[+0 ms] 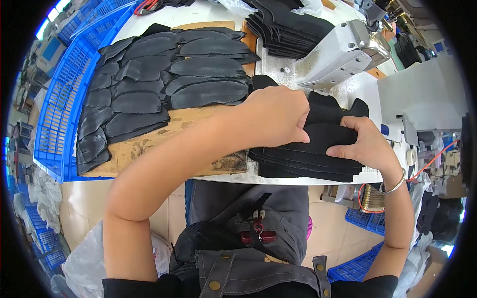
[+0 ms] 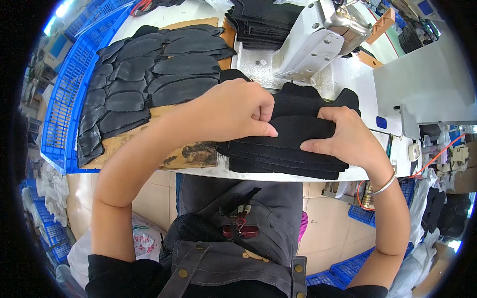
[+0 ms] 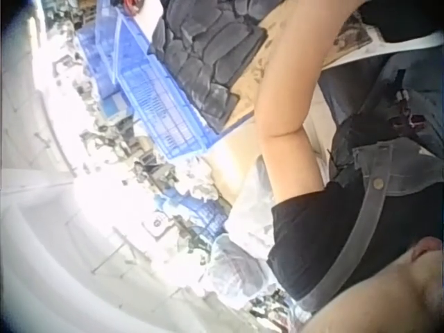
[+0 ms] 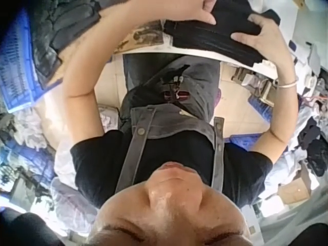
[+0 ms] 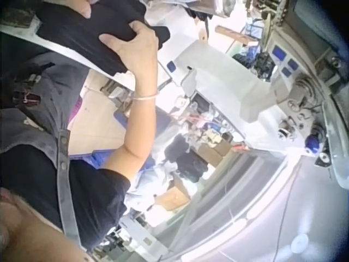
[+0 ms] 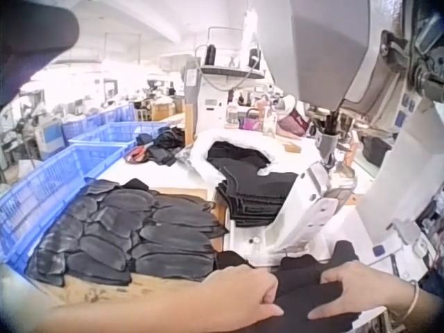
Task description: Sort and stack black shoe upper components at a manufacturing workstation.
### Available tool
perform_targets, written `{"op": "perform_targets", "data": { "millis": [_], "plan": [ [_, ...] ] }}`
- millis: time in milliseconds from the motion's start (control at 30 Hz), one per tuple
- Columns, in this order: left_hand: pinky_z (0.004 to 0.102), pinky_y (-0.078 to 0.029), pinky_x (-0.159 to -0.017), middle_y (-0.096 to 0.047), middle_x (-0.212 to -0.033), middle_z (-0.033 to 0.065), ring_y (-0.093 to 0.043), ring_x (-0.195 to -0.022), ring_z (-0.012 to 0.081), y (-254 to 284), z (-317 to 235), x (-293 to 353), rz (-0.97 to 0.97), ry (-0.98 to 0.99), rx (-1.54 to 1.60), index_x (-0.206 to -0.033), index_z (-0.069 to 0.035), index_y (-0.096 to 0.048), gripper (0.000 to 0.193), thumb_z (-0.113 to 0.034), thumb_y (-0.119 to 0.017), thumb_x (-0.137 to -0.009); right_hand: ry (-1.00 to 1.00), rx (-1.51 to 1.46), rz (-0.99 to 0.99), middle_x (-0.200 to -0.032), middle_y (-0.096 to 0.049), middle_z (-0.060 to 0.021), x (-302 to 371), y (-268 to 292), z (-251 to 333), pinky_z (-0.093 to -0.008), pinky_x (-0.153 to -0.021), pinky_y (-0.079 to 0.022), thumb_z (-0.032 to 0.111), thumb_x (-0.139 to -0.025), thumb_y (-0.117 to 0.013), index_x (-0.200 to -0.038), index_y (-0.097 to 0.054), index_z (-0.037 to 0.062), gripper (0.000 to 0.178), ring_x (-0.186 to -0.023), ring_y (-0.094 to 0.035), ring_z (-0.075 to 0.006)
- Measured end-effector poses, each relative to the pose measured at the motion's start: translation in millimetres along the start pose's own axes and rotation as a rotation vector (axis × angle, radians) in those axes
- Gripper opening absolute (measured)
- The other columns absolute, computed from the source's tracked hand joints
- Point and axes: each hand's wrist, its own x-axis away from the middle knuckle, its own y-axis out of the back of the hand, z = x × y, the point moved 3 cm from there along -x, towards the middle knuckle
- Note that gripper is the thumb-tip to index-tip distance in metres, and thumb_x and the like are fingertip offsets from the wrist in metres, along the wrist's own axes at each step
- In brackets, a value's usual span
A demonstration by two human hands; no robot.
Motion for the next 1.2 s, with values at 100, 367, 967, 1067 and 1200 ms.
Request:
{"op": "perform_targets", "data": {
  "millis": [100, 367, 967, 1067, 1200],
  "plan": [
    [0.0343, -0.049, -0.071, -0.066, -0.087, 0.0132, -0.064, -0.082, 0.0260, 0, -14, 5, 0.009, 0.132, -0.154, -0.089, -0.002, -0.061, 0.028, -0.025, -0.071, -0.078, -0.016, -0.030, -0.001, -0.065, -0.054, -0.0164, 2, 0, -6, -0.0325, -0.060, -0.044, 0.025, -0.059, -0.084, -0.082, -0.059, -0.0093, 0.048, -0.059, -0.048, -0.0199],
    [0.0470, -0.029, -0.106, -0.043, -0.136, 0.0186, -0.038, -0.130, 0.0314, -56, -59, 30, -0.484, -0.238, -0.440, -0.127, 0.004, -0.047, 0.065, -0.031, -0.066, -0.076, 0.111, 0.025, -0.033, -0.062, -0.053, -0.0183, 0, 2, -10, -0.0352, -0.058, -0.043, 0.029, -0.062, -0.081, -0.073, -0.055, -0.0055, 0.044, -0.057, -0.049, -0.0261],
    [0.0455, -0.030, -0.105, -0.034, -0.145, 0.0175, -0.037, -0.131, 0.0325, -86, -52, 23, -0.398, -0.126, -0.459, -0.139, -0.023, -0.044, 0.075, -0.047, -0.067, -0.072, -0.134, -0.324, -0.041, -0.055, -0.054, -0.0020, 37, 14, -52, -0.0223, -0.046, -0.040, 0.025, -0.088, -0.064, -0.071, -0.055, 0.0013, 0.031, -0.051, -0.052, -0.0073],
    [0.0455, -0.030, -0.105, -0.034, -0.145, 0.0178, -0.036, -0.131, 0.0326, -83, -51, 23, -0.386, -0.123, -0.469, -0.139, -0.024, -0.044, 0.074, -0.047, -0.066, -0.072, -0.106, -0.337, -0.085, -0.054, -0.052, -0.0019, 35, 13, -53, -0.0228, -0.045, -0.037, 0.024, -0.087, -0.065, -0.069, -0.055, 0.0014, 0.031, -0.049, -0.049, -0.0070],
    [0.0455, -0.030, -0.105, -0.033, -0.146, 0.0183, -0.036, -0.131, 0.0332, -81, -51, 22, -0.362, -0.125, -0.480, -0.139, -0.024, -0.044, 0.073, -0.047, -0.065, -0.073, -0.105, -0.327, -0.112, -0.053, -0.050, -0.0017, 33, 10, -56, -0.0248, -0.045, -0.034, 0.023, -0.086, -0.067, -0.068, -0.054, 0.0008, 0.032, -0.048, -0.043, -0.0070]
  ]
}}
